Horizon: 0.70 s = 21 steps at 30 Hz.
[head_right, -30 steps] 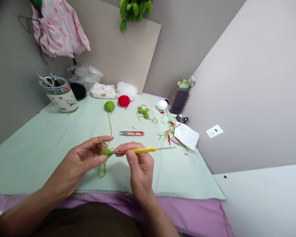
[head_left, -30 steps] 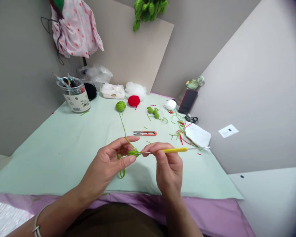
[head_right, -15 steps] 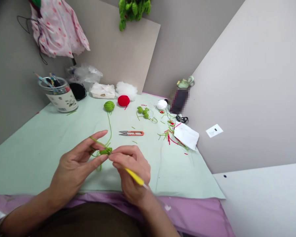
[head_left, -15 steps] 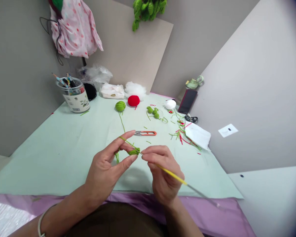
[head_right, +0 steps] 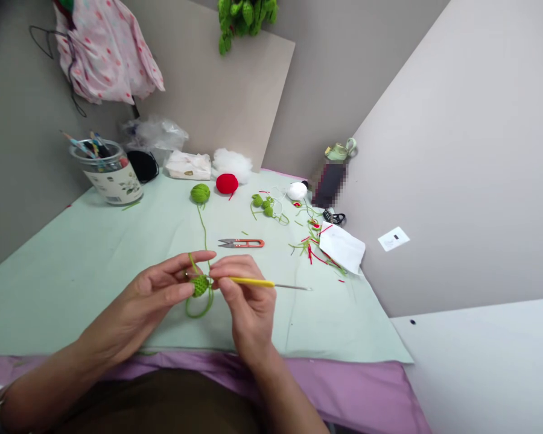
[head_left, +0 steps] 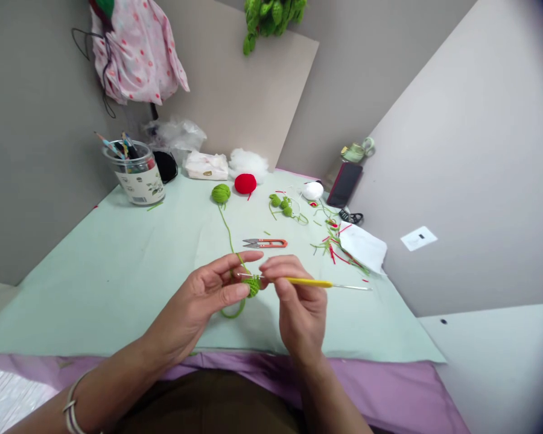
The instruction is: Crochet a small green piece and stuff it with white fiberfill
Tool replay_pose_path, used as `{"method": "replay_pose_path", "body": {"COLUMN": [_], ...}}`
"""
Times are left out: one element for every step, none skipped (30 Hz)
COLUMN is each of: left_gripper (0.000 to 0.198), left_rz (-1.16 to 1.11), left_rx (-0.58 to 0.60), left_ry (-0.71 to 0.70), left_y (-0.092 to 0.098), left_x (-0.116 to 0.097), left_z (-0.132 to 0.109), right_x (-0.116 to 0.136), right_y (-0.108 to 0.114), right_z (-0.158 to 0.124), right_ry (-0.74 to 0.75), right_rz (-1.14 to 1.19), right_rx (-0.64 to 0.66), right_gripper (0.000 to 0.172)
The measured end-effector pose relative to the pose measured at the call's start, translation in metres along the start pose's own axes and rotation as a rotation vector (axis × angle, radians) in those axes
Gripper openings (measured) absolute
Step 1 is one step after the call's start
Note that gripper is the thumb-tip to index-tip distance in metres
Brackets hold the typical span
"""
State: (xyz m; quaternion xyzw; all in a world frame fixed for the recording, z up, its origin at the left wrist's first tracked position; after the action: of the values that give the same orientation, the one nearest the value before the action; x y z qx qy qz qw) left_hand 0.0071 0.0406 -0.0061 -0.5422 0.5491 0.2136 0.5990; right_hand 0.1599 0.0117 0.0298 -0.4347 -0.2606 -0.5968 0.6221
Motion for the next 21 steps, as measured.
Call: {"method": "replay_pose_path", "body": {"left_gripper": [0.039,0.038,0.038,0.038,0.040,0.041,0.042,0.043,0.042,0.042,0.040,0.039,0.038,0.037,0.037,0.037,0.036,0.036,0.034,0.033,0.033], "left_rz": [0.019,0.033,0.044,0.046,0.035,0.009,-0.030,-0.076,-0.126,-0.171,-0.206,-0.231,-0.237,-0.225,-0.194,-0.147,-0.097,-0.046,-0.002,0.031,0.052], "left_rx": [-0.003,-0.016,-0.039,-0.065,-0.089,-0.105,-0.099,-0.072,-0.031,0.011,0.045,0.051,0.031,0.001,-0.027,-0.046,-0.059,-0.070,-0.079,-0.085,-0.086], "left_ry": [-0.002,-0.006,-0.013,-0.021,-0.028,-0.027,-0.011,0.018,0.055,0.093,0.126,0.138,0.132,0.114,0.090,0.064,0.038,0.013,-0.009,-0.029,-0.045], "left_y": [-0.001,-0.002,-0.001,0.000,0.000,0.001,0.000,-0.003,-0.005,-0.007,-0.008,-0.007,-0.003,0.001,0.004,0.006,0.006,0.006,0.005,0.004,0.004], "left_x": [0.001,0.002,0.003,0.004,0.005,0.007,0.010,0.013,0.016,0.018,0.020,0.020,0.018,0.016,0.013,0.010,0.008,0.006,0.004,0.004,0.003], "left_z": [0.000,0.000,0.000,0.001,0.001,0.002,0.003,0.004,0.005,0.006,0.007,0.007,0.008,0.008,0.007,0.007,0.005,0.004,0.002,0.001,0.000], "right_x": [-0.001,-0.002,-0.002,-0.001,0.001,0.002,0.004,0.006,0.007,0.008,0.008,0.006,0.003,0.000,-0.004,-0.006,-0.006,-0.007,-0.007,-0.009,-0.011], "right_y": [-0.002,-0.004,-0.006,-0.007,-0.008,-0.010,-0.013,-0.014,-0.013,-0.011,-0.006,0.000,0.006,0.008,0.007,0.005,0.002,0.000,-0.002,-0.002,-0.002], "right_z": [0.000,0.000,-0.001,-0.003,-0.005,-0.007,-0.009,-0.011,-0.012,-0.012,-0.011,-0.009,-0.007,-0.004,-0.003,-0.001,0.000,0.001,0.002,0.002,0.002], "right_ry": [0.003,0.015,0.031,0.053,0.085,0.125,0.165,0.205,0.234,0.243,0.224,0.181,0.125,0.061,0.002,-0.034,-0.050,-0.053,-0.055,-0.060,-0.070], "right_rz": [-0.004,-0.007,-0.017,-0.048,-0.112,-0.196,-0.283,-0.355,-0.393,-0.386,-0.335,-0.252,-0.151,-0.044,0.047,0.104,0.120,0.102,0.069,0.039,0.022], "right_rx": [0.009,0.014,0.018,0.018,0.025,0.042,0.071,0.088,0.090,0.077,0.045,-0.004,-0.045,-0.064,-0.054,-0.037,-0.018,0.000,0.008,0.008,0.004], "right_gripper": [0.015,0.016,0.018,0.022,0.024,0.025,0.026,0.028,0.028,0.028,0.026,0.023,0.022,0.021,0.020,0.019,0.017,0.015,0.014,0.013,0.013]}}
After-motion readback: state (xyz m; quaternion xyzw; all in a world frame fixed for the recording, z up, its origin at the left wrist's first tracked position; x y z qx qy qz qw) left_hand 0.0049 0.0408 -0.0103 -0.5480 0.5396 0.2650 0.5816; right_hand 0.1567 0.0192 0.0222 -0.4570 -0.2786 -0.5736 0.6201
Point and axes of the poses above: each hand's wrist, its own z-axis towards the middle knuckle, its own y-axis out of the back of the hand, x = y × z, the point moved 8 cm from there along z, towards the middle knuckle, and after that the axes turned 6 degrees about z, right-handed, at the moved point
